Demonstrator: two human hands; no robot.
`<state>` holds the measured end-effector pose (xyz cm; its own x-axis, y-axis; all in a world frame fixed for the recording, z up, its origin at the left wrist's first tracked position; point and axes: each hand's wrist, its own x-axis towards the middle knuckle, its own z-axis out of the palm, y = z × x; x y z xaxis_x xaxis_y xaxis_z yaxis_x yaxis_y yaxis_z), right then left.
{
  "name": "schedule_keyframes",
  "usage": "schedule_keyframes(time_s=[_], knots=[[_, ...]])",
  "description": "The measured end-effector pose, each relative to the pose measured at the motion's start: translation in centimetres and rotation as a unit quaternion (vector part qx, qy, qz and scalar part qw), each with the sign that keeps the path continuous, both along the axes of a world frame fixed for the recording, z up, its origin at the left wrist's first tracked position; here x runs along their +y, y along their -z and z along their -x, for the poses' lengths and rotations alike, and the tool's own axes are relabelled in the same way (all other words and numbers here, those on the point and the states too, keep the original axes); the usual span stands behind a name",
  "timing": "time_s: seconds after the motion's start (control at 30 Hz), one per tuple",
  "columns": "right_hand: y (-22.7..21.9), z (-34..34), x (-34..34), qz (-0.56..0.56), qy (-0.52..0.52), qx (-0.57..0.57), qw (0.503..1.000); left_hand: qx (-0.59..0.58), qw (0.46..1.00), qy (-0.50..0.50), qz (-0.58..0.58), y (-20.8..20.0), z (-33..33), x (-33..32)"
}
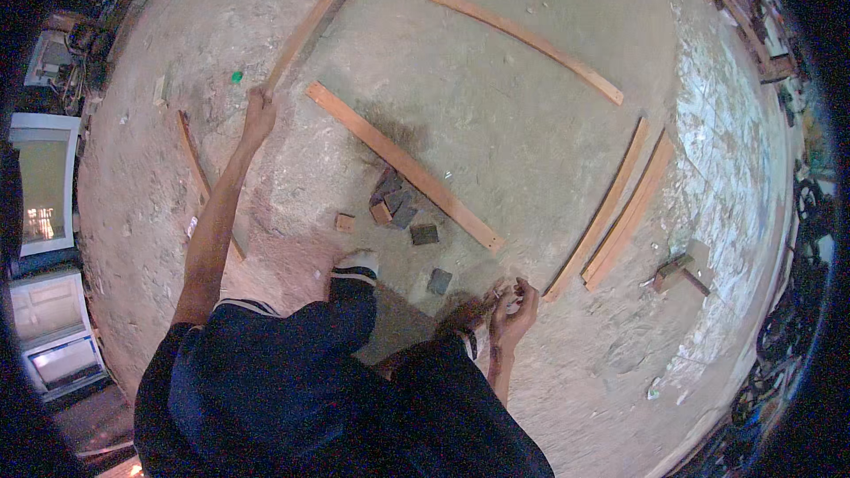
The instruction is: The person assembles a wooden frame on the ground by aligning thin wood strips and securing them together using small wooden blocks and a wooden mallet.
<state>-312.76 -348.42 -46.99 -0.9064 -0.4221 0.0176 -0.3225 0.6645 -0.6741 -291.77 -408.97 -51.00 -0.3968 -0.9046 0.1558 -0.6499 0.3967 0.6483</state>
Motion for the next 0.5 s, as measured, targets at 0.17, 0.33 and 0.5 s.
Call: schedule_keyframes(time_s=[0.17,0.33,0.5], knots=[[-4.9,1.4,-2.1,0.006,-0.033,0.032,0.999,0.039,0.999,-0.015,0.01,-3.4,-7.0,9.2],[-16.3,4.7,-9.5,-0.006,-0.226,0.182,0.957,0.013,0.997,-0.051,0.061,-10.2,-11.9,15.0],[-26.8,5.6,-20.6,-0.089,-0.445,0.345,0.822,0.042,0.987,0.147,0.048,-8.8,-8.8,16.0]])
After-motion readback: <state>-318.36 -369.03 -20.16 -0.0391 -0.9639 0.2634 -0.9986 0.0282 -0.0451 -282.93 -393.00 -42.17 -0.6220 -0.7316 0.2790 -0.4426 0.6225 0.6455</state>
